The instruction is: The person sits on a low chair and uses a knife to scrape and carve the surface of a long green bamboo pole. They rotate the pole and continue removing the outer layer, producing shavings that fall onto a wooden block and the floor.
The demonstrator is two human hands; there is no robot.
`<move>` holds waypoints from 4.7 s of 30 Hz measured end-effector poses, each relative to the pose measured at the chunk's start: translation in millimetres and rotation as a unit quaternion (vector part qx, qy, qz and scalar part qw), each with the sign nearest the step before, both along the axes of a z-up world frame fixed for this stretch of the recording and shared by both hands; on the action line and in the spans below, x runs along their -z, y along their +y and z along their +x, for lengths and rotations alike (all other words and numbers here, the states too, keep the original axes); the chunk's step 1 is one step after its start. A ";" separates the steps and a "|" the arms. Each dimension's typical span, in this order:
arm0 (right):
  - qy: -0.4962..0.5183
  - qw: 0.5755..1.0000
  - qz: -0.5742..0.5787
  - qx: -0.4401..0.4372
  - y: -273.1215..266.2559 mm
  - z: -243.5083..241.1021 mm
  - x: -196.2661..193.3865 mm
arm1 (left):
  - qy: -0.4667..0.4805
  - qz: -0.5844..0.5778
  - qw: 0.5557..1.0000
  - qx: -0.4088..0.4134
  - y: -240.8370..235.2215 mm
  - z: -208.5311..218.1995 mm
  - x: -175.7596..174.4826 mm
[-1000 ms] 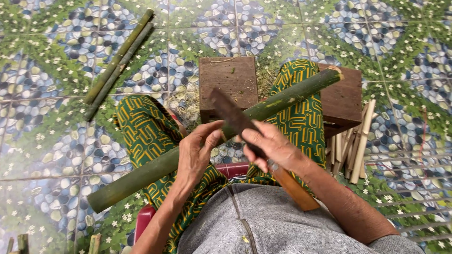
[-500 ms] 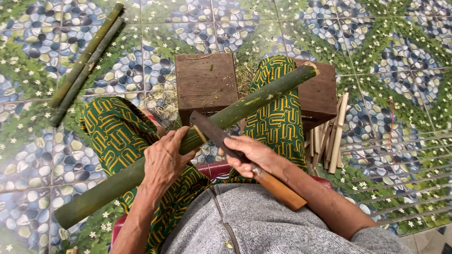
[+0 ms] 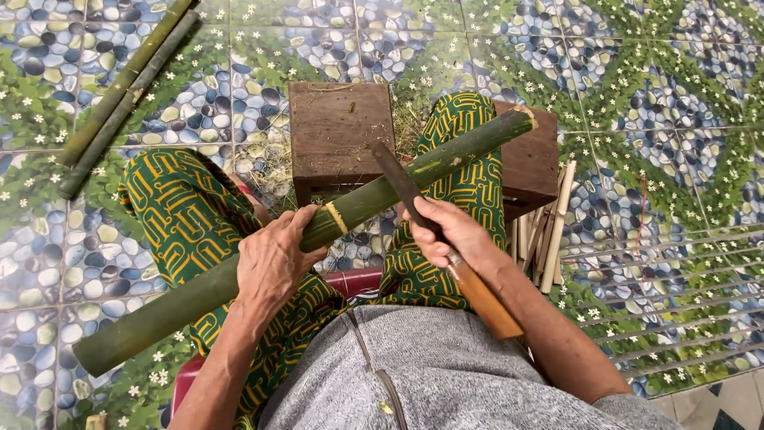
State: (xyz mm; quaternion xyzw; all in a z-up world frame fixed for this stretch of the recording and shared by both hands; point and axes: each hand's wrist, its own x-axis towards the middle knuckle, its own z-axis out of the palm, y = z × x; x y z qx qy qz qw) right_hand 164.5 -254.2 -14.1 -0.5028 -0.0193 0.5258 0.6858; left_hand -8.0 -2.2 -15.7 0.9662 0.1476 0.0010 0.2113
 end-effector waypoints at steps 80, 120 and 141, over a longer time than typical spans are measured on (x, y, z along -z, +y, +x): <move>0.128 0.983 0.026 -0.132 137.5 -34.5 114.8 | 0.018 0.292 0.953 -0.076 24.8 -29.8 19.3; 0.060 0.995 -0.017 -0.074 128.0 12.7 133.7 | 0.026 0.257 0.963 -0.073 27.3 -31.6 18.5; -0.061 0.983 -0.165 0.054 126.5 47.9 194.9 | 0.033 0.275 0.959 -0.068 30.7 -32.0 27.3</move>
